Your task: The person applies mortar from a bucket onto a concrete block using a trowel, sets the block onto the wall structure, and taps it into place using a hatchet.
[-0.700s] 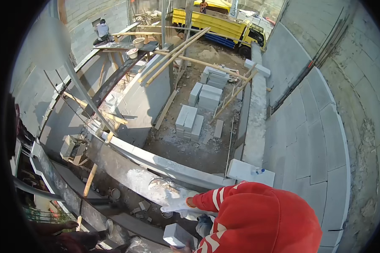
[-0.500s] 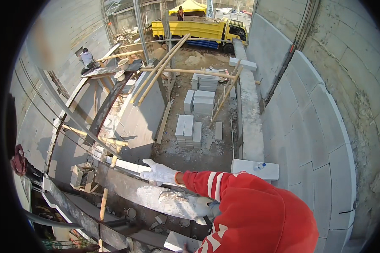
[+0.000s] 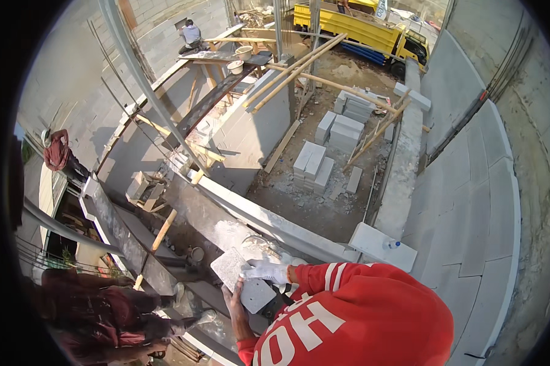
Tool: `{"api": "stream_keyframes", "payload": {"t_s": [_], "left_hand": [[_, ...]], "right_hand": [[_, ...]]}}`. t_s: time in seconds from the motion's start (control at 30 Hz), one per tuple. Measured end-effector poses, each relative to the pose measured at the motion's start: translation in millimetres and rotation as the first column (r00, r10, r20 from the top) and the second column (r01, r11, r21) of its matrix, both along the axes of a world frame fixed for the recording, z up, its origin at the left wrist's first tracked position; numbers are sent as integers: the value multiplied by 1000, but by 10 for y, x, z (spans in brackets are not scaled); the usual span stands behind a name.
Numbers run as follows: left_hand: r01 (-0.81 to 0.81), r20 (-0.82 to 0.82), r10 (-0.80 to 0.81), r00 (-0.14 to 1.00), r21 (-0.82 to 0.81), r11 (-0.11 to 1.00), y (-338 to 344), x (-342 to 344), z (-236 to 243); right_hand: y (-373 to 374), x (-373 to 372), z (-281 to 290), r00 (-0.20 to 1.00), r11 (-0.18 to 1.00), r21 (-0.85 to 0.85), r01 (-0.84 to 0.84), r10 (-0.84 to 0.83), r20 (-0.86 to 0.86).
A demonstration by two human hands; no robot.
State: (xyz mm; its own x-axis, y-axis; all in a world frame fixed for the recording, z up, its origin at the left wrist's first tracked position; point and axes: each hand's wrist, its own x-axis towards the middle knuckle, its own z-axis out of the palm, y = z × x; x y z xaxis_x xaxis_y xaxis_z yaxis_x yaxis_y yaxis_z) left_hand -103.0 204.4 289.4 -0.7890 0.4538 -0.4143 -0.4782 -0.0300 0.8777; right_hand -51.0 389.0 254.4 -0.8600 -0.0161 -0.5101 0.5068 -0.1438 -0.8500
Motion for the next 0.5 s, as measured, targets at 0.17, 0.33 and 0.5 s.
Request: {"api": "stream_keyframes", "payload": {"t_s": [0.17, 0.33, 0.5], "left_hand": [[60, 103, -44, 994, -156, 986, -177, 260, -232], [-150, -33, 161, 986, -569, 808, -790, 928, -783], [-369, -20, 704, 710, -862, 348, -1231, 2029, -1413]], "right_hand": [[193, 64, -451, 934, 811, -464, 356, -293, 205], [799, 7, -355, 902, 863, -364, 349, -204, 380], [1682, -50, -909, 827, 974, -110, 199, -107, 552]]}}
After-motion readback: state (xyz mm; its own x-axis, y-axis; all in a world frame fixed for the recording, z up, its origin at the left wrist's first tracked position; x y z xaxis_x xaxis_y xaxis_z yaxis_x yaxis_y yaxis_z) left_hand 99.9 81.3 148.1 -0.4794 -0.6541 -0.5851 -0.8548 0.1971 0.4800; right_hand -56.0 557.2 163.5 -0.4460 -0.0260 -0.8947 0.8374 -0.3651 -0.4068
